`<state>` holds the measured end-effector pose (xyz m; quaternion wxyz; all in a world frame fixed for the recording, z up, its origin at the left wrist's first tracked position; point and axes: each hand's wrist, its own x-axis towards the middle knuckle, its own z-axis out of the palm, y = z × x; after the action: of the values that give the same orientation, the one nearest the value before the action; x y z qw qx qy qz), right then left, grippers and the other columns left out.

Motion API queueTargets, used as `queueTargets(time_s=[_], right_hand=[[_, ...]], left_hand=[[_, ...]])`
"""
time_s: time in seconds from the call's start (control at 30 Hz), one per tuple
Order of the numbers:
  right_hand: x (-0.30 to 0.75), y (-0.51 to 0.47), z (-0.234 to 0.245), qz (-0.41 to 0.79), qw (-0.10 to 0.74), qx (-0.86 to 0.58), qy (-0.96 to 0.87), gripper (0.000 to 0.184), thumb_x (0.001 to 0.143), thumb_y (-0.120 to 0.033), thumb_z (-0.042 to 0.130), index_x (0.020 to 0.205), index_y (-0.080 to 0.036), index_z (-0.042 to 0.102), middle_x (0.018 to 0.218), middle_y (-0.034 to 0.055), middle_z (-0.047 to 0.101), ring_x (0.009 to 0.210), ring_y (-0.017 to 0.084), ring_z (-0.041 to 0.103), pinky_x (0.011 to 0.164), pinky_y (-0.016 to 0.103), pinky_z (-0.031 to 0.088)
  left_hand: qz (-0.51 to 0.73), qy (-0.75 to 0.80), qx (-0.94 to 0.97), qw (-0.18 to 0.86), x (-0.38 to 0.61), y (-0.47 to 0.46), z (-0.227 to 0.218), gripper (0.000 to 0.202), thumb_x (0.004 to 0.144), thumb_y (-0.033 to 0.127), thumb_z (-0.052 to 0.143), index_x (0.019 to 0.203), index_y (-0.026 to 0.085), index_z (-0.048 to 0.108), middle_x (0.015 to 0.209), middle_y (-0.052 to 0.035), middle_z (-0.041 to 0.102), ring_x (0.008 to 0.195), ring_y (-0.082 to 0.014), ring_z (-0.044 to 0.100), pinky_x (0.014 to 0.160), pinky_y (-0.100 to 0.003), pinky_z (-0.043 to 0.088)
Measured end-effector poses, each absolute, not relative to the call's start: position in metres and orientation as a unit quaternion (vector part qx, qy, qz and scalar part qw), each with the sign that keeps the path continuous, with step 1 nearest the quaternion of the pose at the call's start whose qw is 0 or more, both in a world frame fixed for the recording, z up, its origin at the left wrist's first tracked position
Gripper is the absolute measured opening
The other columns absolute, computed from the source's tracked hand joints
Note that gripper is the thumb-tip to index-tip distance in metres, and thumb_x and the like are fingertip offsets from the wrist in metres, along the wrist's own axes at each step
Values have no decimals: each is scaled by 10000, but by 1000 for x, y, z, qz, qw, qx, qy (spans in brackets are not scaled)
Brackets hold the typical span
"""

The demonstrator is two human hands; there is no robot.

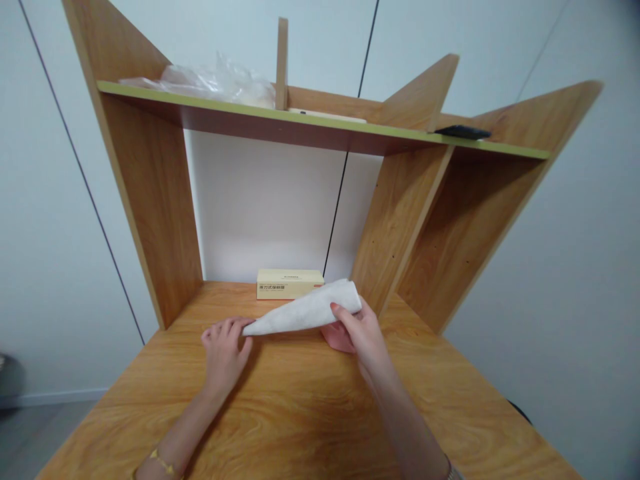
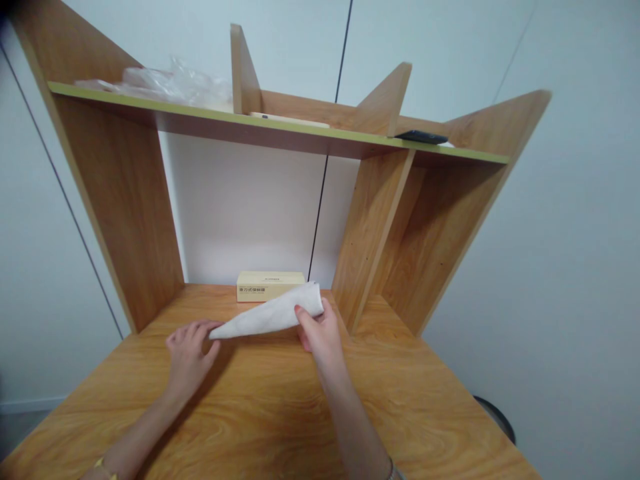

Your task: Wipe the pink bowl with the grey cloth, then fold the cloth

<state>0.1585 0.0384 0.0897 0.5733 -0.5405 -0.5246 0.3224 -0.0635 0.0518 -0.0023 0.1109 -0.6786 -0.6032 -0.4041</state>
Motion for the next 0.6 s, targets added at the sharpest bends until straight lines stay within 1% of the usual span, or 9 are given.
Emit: queueTargets(time_s=[0.1,0.13,0.2,0.27,0.33,0.4,0.5,0.53,0.6], right_hand=[[171,31,69,393,566,-531,-493,421,563,-364,618,933,-171,557,857,58,671,783,203,618,661,288,481],[177,28,59,411,554,-539,-484,424,530,-350,639,906,-165,571,858,64,675,802,217,616,694,304,479],[191,21,38,432,519,-569,-470,368,489,-338,655,804,-158,599,805,76,685,778,243,619,717,340,475],[206,12,18,431,496,-585,-476,319,481,-343,649,742,-164,612,763,79,689,749,260,621,714,363,474],[221,3,2,421,479,-589,-497,305,513,-351,628,757,-169,628,791,79,690,771,263,618,728,363,468],[234,-7,-9,408,454,-601,-516,296,557,-367,601,773,-168,640,827,82,688,798,259,613,744,354,460],[248,-19,-17,384,418,-622,-539,297,622,-418,553,761,-171,643,826,73,682,824,249,602,744,327,448],[251,-22,-19,373,408,-629,-547,303,643,-444,532,737,-175,638,799,66,679,809,243,600,723,315,447],[256,-25,-21,338,387,-650,-560,341,680,-500,484,649,-184,608,694,45,655,715,220,589,640,288,436]], left_hand=[[-348,-624,-688,124,-65,49,2,260,707,127,481,904,239,608,918,-58,593,902,-260,443,795,-399,246],[-325,-625,-701,115,-63,48,2,290,698,86,465,888,247,613,921,-49,594,911,-254,441,803,-399,240],[-284,-617,-728,92,-59,47,3,353,675,16,428,842,260,620,915,-27,599,920,-238,441,822,-399,228],[-264,-613,-741,71,-58,47,3,387,659,-19,402,807,263,621,909,-13,605,923,-228,443,831,-399,220],[-265,-619,-737,58,-58,48,4,400,650,-28,388,808,260,618,916,-8,609,927,-225,443,827,-393,226],[-277,-629,-725,48,-60,48,5,377,652,-9,391,823,247,609,918,-11,612,922,-224,447,814,-381,239],[-284,-628,-724,30,-59,47,7,256,690,88,424,824,226,593,895,-16,618,895,-222,462,798,-369,257],[-279,-624,-729,23,-58,46,8,217,705,130,432,819,225,592,887,-16,620,885,-223,467,791,-369,261],[-260,-614,-745,5,-54,45,7,181,731,200,433,809,231,593,873,-14,621,872,-228,473,775,-369,268]])
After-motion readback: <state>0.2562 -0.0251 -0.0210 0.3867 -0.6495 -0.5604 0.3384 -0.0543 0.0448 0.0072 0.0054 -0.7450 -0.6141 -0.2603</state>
